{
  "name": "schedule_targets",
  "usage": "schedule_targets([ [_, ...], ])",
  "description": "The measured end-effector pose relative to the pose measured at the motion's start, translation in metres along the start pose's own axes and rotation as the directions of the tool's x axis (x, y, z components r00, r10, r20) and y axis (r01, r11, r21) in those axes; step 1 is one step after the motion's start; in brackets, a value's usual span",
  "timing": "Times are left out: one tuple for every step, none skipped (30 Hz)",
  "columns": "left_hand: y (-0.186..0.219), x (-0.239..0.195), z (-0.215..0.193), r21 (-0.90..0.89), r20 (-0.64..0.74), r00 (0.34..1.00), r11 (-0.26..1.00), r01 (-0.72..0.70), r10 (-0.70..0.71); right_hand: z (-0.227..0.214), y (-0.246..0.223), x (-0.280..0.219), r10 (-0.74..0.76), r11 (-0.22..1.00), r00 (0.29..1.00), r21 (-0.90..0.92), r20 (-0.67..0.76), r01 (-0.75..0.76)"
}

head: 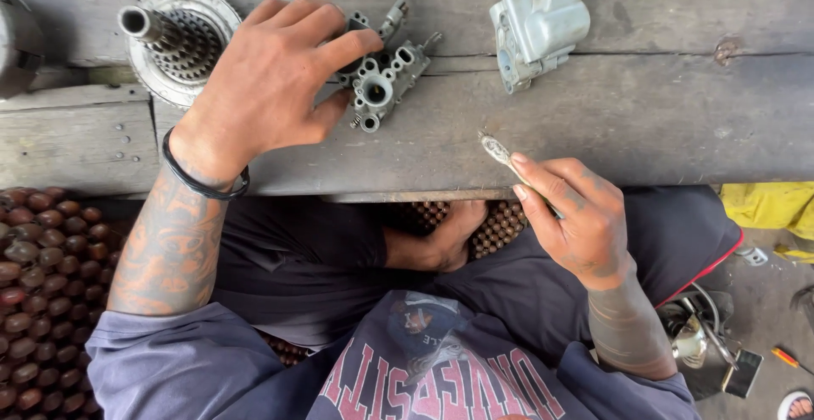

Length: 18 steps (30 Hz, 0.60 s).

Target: Cleaning motorcycle carburetor components using a toothbrush to remove grime from various surfaces and orifices.

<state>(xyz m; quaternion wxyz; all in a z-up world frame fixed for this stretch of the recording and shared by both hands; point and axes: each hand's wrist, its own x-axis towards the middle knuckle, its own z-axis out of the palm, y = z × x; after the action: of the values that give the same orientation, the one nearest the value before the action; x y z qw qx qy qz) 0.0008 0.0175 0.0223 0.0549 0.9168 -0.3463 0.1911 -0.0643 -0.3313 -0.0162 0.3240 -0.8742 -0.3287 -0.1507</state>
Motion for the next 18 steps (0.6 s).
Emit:
schedule_targets([
  [-0.003,-0.001,0.0,0.01,-0.004,1.0,1.0,0.0,0.0,-0.001,0.0,0.0,-0.009,1.0,1.0,0.001,-0.007,0.009],
  [-0.006,-0.003,0.0,0.04,-0.016,1.0,0.999,0.024,-0.023,-0.001,0.0,-0.001,0.011,1.0,1.0,0.002,-0.012,-0.011],
  [-0.009,-0.004,0.001,0.07,-0.029,0.999,0.996,0.048,-0.046,-0.002,0.0,-0.001,0.031,1.0,0.999,0.003,-0.017,-0.031],
  [-0.009,-0.004,0.0,0.075,-0.034,0.999,0.996,0.045,-0.042,-0.003,0.001,-0.002,0.027,1.0,0.999,0.0,-0.024,-0.027],
  [-0.01,-0.004,-0.001,0.09,-0.058,0.996,0.993,0.074,-0.069,-0.004,0.002,-0.002,0.057,0.998,0.998,0.029,-0.03,-0.057],
  [-0.011,-0.004,-0.001,0.101,-0.083,0.992,0.99,0.101,-0.093,-0.006,0.002,-0.004,0.092,0.994,0.995,0.057,-0.036,-0.09],
  [-0.012,-0.004,0.0,0.102,-0.089,0.992,0.99,0.095,-0.086,-0.007,0.004,-0.005,0.091,0.995,0.995,0.051,-0.043,-0.089],
  [-0.013,-0.005,0.002,0.126,-0.103,0.988,0.983,0.131,-0.118,-0.008,0.005,-0.006,0.134,0.988,0.989,0.079,-0.056,-0.129],
  [-0.014,-0.006,0.004,0.15,-0.118,0.982,0.975,0.166,-0.149,-0.009,0.006,-0.008,0.177,0.98,0.982,0.108,-0.068,-0.169],
  [-0.016,-0.006,0.005,0.15,-0.119,0.982,0.975,0.161,-0.144,-0.011,0.006,-0.007,0.178,0.98,0.981,0.106,-0.073,-0.17],
  [-0.017,-0.006,0.006,0.089,-0.09,0.982,0.981,0.171,-0.163,-0.013,0.007,-0.007,0.2,0.975,0.975,0.123,-0.093,-0.188],
  [-0.018,-0.008,0.007,0.028,-0.054,0.981,0.982,0.186,-0.184,-0.014,0.007,-0.008,0.224,0.968,0.969,0.143,-0.109,-0.208],
  [-0.018,-0.007,0.002,0.028,-0.05,0.982,0.983,0.183,-0.182,-0.016,0.009,-0.008,0.228,0.966,0.967,0.146,-0.11,-0.211],
  [-0.017,-0.006,-0.003,-0.06,-0.055,0.983,0.983,0.175,-0.178,-0.017,0.011,-0.009,0.24,0.963,0.963,0.155,-0.122,-0.221],
  [-0.016,-0.005,-0.009,-0.147,-0.06,0.983,0.975,0.164,-0.175,-0.018,0.013,-0.011,0.253,0.959,0.958,0.164,-0.134,-0.23],
  [-0.013,-0.003,-0.008,-0.145,-0.059,0.983,0.976,0.163,-0.173,-0.02,0.015,-0.012,0.254,0.959,0.958,0.166,-0.136,-0.23],
  [-0.01,-0.001,-0.008,-0.075,-0.127,0.973,0.98,0.187,-0.195,-0.022,0.017,-0.013,0.268,0.952,0.951,0.195,-0.154,-0.237],
  [-0.007,0.001,-0.007,-0.006,-0.2,0.957,0.977,0.214,-0.211,-0.024,0.019,-0.013,0.281,0.945,0.944,0.221,-0.172,-0.24],
])
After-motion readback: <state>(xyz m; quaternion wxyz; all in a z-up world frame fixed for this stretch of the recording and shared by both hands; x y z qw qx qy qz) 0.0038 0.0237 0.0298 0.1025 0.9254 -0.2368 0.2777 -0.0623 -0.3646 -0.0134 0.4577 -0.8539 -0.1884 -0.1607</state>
